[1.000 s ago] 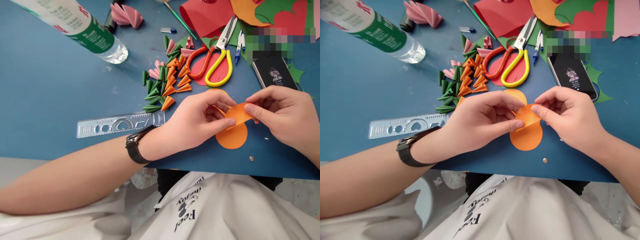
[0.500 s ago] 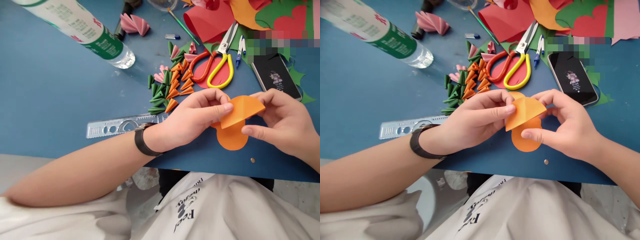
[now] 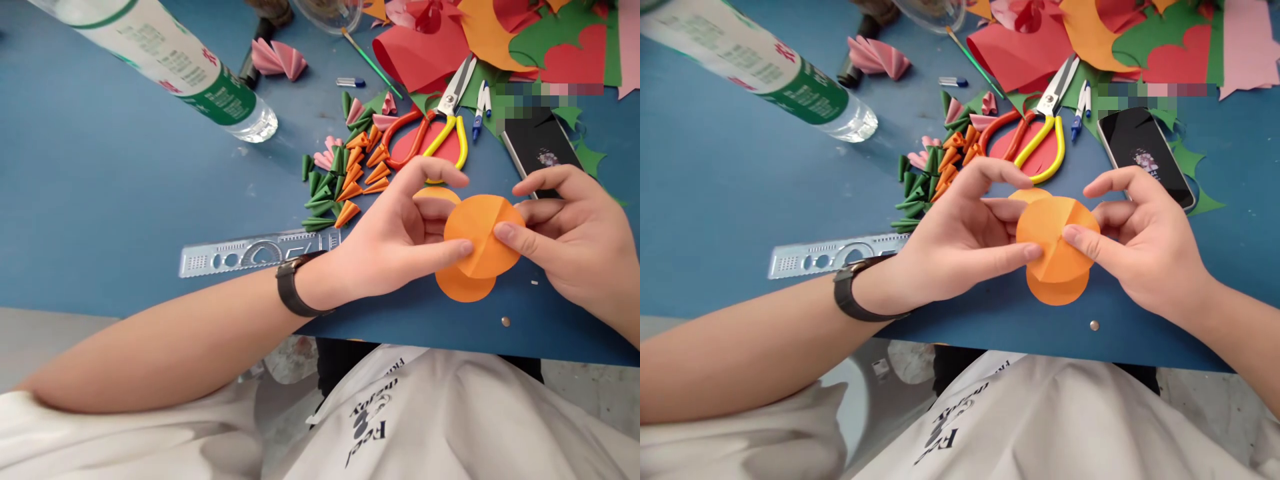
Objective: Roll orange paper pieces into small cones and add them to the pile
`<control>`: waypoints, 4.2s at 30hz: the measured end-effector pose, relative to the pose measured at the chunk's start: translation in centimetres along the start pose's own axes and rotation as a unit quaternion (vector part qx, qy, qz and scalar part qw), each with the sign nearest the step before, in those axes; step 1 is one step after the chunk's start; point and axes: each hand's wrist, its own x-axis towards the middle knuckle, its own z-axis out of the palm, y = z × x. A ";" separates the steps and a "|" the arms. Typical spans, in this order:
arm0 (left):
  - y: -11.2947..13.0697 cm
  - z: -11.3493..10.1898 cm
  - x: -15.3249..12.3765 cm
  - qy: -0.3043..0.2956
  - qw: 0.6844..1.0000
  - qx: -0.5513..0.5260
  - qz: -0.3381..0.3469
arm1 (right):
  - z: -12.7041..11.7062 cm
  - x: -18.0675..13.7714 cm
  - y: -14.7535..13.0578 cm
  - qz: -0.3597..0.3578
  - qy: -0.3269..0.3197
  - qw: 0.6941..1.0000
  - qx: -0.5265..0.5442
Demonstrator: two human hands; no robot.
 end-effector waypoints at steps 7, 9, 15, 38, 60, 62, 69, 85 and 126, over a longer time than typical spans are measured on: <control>-0.3 -0.2 -0.2 0.034 0.996 0.061 0.048 | -0.4 -0.1 -0.2 -0.059 -0.035 0.998 -0.008; -0.4 -0.3 -0.2 0.033 0.997 0.046 0.047 | -0.4 -0.2 -0.1 -0.063 -0.037 0.997 0.001; -0.5 -0.5 -0.2 0.017 0.997 0.040 0.062 | -0.3 -0.3 0.0 -0.059 -0.029 0.998 -0.008; -0.7 -0.8 0.1 0.017 0.998 0.016 0.053 | -0.7 0.2 0.5 -0.209 -0.024 0.969 -0.130; -0.6 -1.3 0.3 -0.038 0.931 0.292 0.213 | -0.5 -0.1 0.6 -0.173 -0.140 0.972 -0.080; -0.3 -1.1 0.3 -0.063 0.938 0.273 0.205 | -0.3 -0.2 0.8 -0.141 -0.135 0.980 -0.035; -0.4 -0.2 0.0 -0.012 0.976 0.194 0.099 | -0.2 -0.3 -0.3 -0.179 -0.065 0.979 -0.073; -0.7 1.1 -0.7 0.046 0.966 0.206 0.149 | 0.6 -1.2 -1.6 -0.300 -0.064 0.911 -0.276; -0.7 -0.9 -0.2 -0.050 0.833 0.538 0.119 | -0.6 -0.4 0.7 -0.345 -0.237 0.822 -0.386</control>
